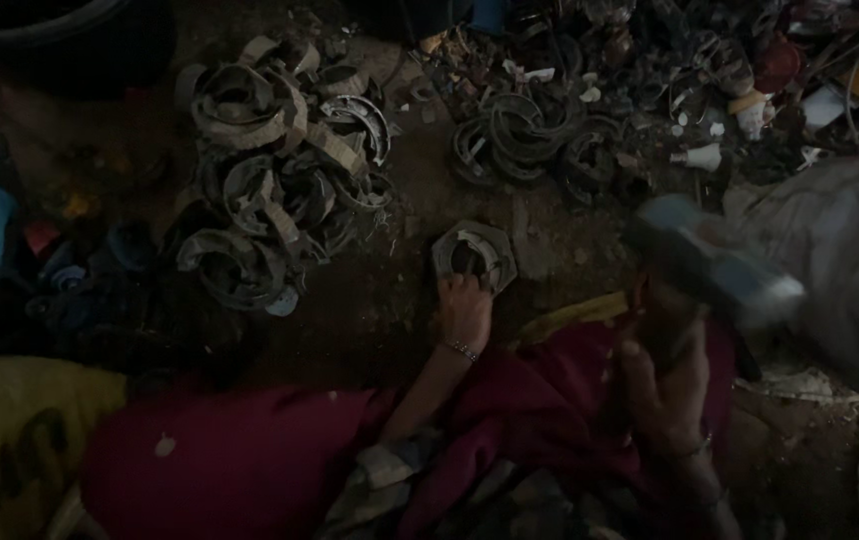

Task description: The person sits on the ground in a scrap yard and works on a hexagonal metal part, first working its edge with a long file-like tool, then repeatedly striking it with a hammer while holding it steady with the other hand. Scrap metal parts and sacks surround the work area.

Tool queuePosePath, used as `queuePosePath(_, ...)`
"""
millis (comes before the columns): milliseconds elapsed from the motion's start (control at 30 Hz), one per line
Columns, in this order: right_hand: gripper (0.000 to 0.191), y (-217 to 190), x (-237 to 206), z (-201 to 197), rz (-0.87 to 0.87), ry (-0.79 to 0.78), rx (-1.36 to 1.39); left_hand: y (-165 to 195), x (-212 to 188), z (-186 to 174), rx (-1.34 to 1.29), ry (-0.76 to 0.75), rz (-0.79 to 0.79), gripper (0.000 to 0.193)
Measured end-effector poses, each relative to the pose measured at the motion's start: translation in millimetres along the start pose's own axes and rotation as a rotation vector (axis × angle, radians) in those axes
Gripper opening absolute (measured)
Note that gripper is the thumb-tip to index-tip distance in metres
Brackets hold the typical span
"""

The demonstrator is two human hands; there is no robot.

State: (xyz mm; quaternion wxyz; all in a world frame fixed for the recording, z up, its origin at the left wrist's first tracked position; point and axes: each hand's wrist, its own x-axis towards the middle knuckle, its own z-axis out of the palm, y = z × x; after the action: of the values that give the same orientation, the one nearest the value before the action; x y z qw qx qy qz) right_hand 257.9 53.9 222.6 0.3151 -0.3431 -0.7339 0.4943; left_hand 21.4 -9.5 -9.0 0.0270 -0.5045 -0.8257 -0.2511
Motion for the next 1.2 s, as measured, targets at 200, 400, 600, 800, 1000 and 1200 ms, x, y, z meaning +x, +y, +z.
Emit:
queuePosePath(200, 0.051, 74.0, 16.8, 64.9, -0.022, -0.225, -0.666, 3.5, 4.6, -4.9, 0.056, -0.057, 0.002, 0.003)
queuePosePath(400, 0.052, 102.2, 4.9, 58.1, 0.206, -0.259, -0.262, 2.0, 11.4, 8.8, 0.139, 0.033, -0.008, 0.002)
queuePosePath(600, 0.025, 19.2, -2.1, 14.6, -0.004, -0.013, -0.142, 4.2, 7.0, -1.0, 0.106, 0.096, 0.004, 0.014)
queuePosePath(800, 0.038, 47.6, 1.4, 10.8, -0.141, 0.002, 0.076, 4.2, 6.0, -8.8, 0.108, -0.108, -0.02, 0.006)
queuePosePath(1000, 0.051, 145.9, 2.7, 70.8, 0.12, -0.362, -0.521, 4.1, 3.6, 14.7, 0.074, -0.108, -0.072, 0.006)
queuePosePath(1200, 0.037, 46.5, 2.7, 38.2, 0.158, -0.112, -0.339, 2.4, 15.4, 6.7, 0.106, -0.078, -0.041, 0.014)
